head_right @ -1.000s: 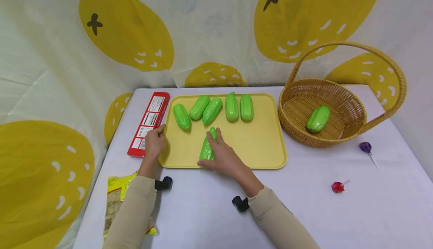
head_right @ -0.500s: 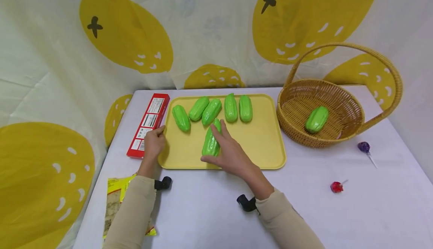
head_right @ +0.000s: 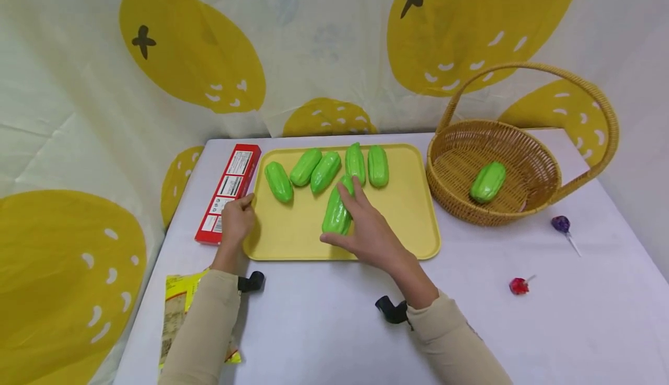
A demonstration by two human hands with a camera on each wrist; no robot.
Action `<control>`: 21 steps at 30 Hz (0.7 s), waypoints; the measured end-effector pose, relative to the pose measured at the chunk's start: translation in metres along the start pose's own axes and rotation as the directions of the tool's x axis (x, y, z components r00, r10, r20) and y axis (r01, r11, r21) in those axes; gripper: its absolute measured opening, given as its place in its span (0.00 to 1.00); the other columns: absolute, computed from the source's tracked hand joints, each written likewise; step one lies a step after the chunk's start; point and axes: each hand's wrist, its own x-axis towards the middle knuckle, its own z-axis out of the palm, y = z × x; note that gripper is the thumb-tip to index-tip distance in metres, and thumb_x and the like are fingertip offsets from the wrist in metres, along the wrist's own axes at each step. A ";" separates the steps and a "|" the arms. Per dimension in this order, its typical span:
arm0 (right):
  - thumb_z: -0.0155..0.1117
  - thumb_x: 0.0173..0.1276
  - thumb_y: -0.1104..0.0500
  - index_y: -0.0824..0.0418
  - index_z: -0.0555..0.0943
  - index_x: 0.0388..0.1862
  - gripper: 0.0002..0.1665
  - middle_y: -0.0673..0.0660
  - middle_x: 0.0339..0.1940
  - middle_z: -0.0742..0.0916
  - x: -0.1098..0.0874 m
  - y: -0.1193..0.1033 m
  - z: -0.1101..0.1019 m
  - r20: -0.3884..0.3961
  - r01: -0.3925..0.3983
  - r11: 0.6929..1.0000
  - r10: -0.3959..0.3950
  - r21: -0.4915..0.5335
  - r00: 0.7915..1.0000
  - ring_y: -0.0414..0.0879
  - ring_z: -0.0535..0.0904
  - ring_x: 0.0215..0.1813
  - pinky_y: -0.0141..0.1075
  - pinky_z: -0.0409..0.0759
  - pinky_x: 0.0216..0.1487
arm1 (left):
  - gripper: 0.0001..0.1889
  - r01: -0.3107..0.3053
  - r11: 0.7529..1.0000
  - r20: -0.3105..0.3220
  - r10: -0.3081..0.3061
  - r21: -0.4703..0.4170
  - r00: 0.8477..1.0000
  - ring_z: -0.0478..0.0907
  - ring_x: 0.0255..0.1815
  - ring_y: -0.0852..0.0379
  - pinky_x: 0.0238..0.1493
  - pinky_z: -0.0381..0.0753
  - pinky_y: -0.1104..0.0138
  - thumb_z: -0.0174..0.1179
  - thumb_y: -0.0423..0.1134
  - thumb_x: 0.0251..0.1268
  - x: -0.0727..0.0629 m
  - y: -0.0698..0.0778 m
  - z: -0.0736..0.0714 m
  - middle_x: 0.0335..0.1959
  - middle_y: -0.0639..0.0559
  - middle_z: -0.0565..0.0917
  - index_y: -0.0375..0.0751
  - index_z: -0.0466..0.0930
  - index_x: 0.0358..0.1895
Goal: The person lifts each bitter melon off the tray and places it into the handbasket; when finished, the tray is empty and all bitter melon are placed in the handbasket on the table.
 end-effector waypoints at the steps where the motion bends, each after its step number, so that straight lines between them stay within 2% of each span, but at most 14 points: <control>1: 0.76 0.60 0.39 0.55 0.49 0.85 0.65 0.64 0.87 0.44 -0.001 0.001 -0.002 -0.001 -0.004 1.000 0.004 -0.003 1.000 0.68 0.53 0.83 0.63 0.62 0.77 | 0.24 -0.003 1.000 0.000 0.003 0.006 1.000 0.76 0.68 0.42 0.62 0.80 0.51 0.46 0.25 0.70 0.001 0.000 0.000 0.67 0.38 0.79 0.36 0.77 0.67; 8: 0.76 0.60 0.39 0.55 0.46 0.86 0.66 0.64 0.86 0.42 -0.001 0.008 -0.024 -0.023 -0.040 0.999 0.040 -0.018 0.999 0.69 0.50 0.83 0.64 0.60 0.77 | 0.25 -0.020 0.999 -0.008 0.021 0.031 1.000 0.76 0.69 0.39 0.61 0.79 0.49 0.46 0.25 0.68 0.003 0.001 0.000 0.66 0.38 0.80 0.37 0.78 0.66; 17: 0.74 0.62 0.37 0.53 0.43 0.86 0.67 0.60 0.86 0.39 -0.005 0.022 -0.073 -0.096 -0.121 0.990 0.113 -0.078 0.989 0.71 0.46 0.83 0.69 0.56 0.76 | 0.25 -0.008 0.998 0.053 0.005 0.057 0.999 0.75 0.69 0.41 0.63 0.78 0.50 0.44 0.26 0.71 0.006 0.005 -0.005 0.68 0.38 0.78 0.38 0.76 0.68; 21: 0.74 0.62 0.38 0.51 0.40 0.86 0.67 0.58 0.86 0.35 -0.008 0.035 -0.093 -0.126 -0.171 0.983 0.162 -0.065 0.979 0.71 0.44 0.83 0.70 0.54 0.76 | 0.26 0.010 0.998 0.076 -0.015 0.067 0.997 0.72 0.72 0.40 0.65 0.77 0.50 0.44 0.26 0.70 0.006 0.006 -0.007 0.70 0.38 0.77 0.37 0.75 0.69</control>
